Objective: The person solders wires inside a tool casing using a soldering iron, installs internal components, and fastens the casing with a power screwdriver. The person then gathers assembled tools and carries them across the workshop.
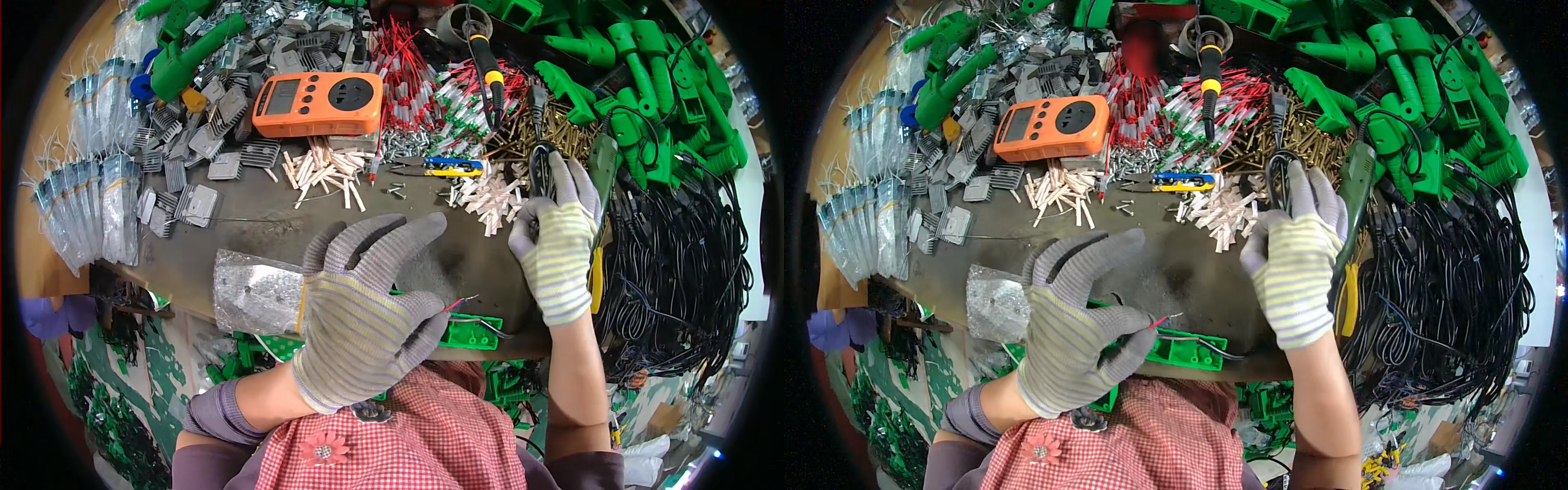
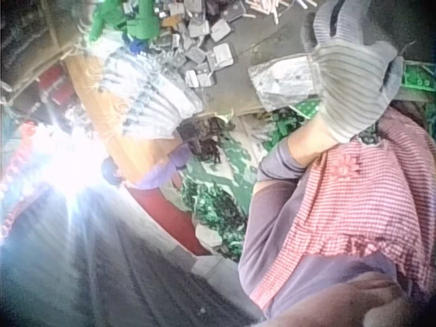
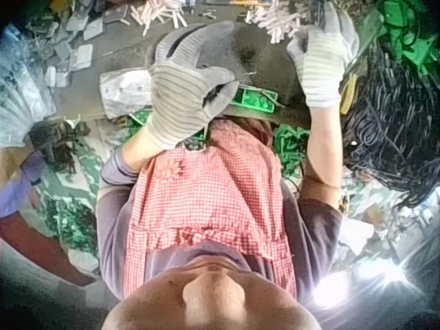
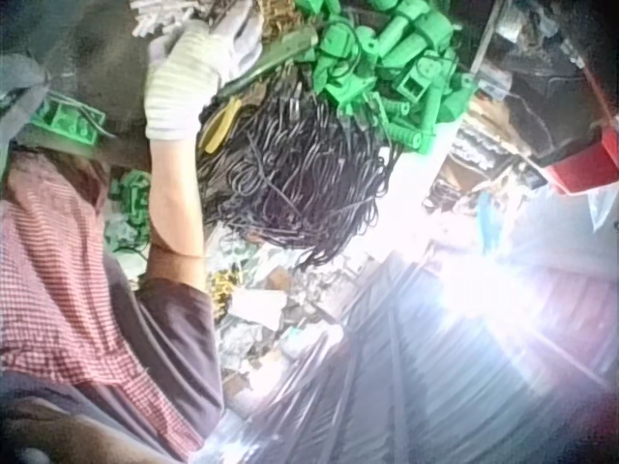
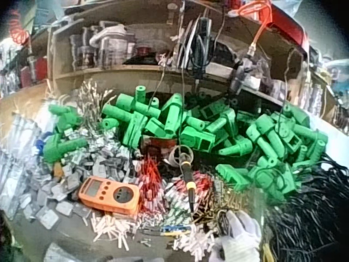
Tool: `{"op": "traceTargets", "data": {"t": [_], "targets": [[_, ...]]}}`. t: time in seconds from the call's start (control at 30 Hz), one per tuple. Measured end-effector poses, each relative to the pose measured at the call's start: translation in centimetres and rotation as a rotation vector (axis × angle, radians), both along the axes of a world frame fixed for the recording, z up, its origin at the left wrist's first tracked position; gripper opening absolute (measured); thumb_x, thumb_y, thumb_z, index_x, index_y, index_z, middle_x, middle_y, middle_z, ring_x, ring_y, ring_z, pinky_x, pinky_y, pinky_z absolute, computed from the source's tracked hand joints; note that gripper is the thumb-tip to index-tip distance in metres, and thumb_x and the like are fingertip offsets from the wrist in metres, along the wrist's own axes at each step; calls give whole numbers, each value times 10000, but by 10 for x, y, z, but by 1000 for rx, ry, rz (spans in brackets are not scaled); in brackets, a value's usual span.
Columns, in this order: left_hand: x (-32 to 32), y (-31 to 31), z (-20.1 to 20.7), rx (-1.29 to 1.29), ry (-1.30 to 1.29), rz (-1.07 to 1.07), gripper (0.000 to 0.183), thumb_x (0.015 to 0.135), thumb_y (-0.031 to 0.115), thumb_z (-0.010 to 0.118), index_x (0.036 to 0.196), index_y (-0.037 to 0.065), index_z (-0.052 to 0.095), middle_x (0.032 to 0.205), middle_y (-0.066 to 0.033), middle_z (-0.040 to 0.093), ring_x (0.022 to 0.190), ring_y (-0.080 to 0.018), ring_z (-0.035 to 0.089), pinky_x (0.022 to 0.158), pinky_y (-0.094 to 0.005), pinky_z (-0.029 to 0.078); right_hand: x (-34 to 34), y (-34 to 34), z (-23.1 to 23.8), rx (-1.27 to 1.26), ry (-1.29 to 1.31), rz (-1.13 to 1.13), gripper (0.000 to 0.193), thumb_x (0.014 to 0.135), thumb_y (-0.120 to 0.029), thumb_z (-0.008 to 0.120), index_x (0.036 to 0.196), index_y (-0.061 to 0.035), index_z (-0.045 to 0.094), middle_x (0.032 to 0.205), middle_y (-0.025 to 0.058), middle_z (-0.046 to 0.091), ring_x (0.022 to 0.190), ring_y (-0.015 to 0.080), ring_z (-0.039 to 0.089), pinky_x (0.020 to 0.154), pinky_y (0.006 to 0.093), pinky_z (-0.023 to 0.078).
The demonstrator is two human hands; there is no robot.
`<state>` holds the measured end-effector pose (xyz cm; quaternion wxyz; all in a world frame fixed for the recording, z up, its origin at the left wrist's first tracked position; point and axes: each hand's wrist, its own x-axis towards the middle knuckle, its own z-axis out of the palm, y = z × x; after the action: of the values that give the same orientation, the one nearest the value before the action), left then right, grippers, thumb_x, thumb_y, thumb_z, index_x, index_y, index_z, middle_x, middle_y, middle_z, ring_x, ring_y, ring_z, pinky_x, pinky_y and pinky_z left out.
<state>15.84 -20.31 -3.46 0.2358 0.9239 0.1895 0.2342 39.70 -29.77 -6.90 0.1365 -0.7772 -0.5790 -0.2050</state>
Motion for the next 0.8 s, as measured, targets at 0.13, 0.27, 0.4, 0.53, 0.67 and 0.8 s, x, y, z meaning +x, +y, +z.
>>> {"op": "traceTargets", "data": {"t": [0.13,0.27,0.4,0.53,0.67,0.8], "targets": [[0,0,1,-25,7,-9,126,670,240,758,738,144,713,1365,-148,552,1184,-400,495,992,-512,352,-42,-21,32,245,746,245,172,747,47,661,884,-38,600,862,94,656,793,230,631,685,337,502],[0,0,1,-4,29,-7,139,653,227,755,755,146,706,1367,-144,547,1180,-404,495,995,-517,348,-65,-31,48,56,1366,99,138,813,6,686,935,-36,637,823,-7,644,684,18,519,619,203,436],[1,0,3,-5,33,-9,142,650,230,757,760,161,699,1373,-137,542,1178,-403,496,1001,-521,339,-60,-32,47,1,1566,110,165,813,20,678,970,-32,675,898,18,667,739,40,557,671,201,451],[0,-1,1,-8,24,2,131,653,229,756,754,176,691,1371,-131,544,1177,-399,498,1001,-523,334,-59,-27,39,42,1421,228,147,802,17,678,935,-46,689,865,13,654,711,69,575,651,212,454],[0,-1,-1,29,33,4,159,628,254,758,756,188,690,1368,-115,552,1182,-384,502,992,-533,334,-60,-21,45,-124,1224,309,158,770,3,694,901,-83,712,793,19,625,633,105,576,584,222,451],[-1,-5,-7,74,37,14,164,619,299,745,752,213,700,1365,-73,563,1185,-354,507,988,-551,333,-58,-15,60,-214,1050,331,142,742,-13,707,862,-90,718,778,34,628,625,159,603,569,259,492]]}}
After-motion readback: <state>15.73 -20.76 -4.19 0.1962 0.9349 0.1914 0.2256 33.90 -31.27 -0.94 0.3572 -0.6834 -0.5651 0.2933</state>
